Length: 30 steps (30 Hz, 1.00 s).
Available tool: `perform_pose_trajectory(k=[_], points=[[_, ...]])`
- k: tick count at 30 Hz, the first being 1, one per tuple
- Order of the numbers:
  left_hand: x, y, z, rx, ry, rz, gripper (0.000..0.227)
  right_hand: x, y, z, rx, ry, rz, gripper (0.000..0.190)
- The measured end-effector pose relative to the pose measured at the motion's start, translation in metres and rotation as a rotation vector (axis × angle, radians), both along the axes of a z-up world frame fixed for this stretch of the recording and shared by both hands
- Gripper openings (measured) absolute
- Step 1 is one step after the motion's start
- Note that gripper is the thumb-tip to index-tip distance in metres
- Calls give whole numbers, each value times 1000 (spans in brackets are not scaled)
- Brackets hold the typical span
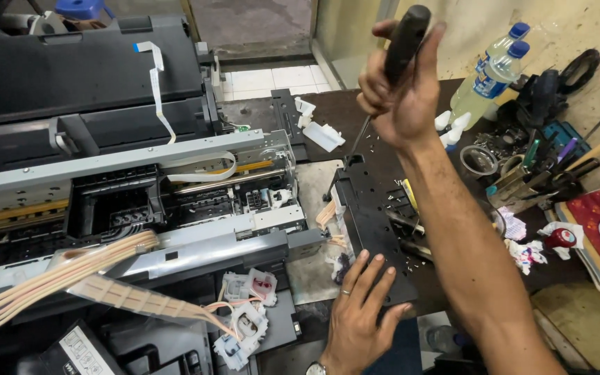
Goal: The person uses a screwdriver to remove screws from a black plastic cover of a disassembled printer. They then use a white cloth to wipe the cover and handle a cylindrical component with attached wires.
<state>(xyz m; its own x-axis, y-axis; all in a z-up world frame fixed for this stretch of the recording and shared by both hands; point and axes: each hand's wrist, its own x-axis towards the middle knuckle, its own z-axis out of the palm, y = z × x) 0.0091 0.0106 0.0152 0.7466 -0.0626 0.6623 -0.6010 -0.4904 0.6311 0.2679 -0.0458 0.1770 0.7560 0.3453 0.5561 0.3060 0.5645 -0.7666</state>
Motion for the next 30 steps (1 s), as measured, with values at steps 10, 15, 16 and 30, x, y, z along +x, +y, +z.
perform_pose_trajectory(k=[10, 15, 16, 30], points=[[-1, 0, 2, 5, -21, 2, 45, -2, 13, -13, -48, 21, -21, 58], [-1, -1, -3, -6, 21, -11, 48, 6, 12, -47, 128, 122, -5, 41], [-1, -1, -2, -7, 21, -7, 48, 1, 14, -43, 127, 122, -1, 41], [-2, -3, -2, -10, -21, 14, 47, -19, -11, -57, -241, -87, -437, 25]])
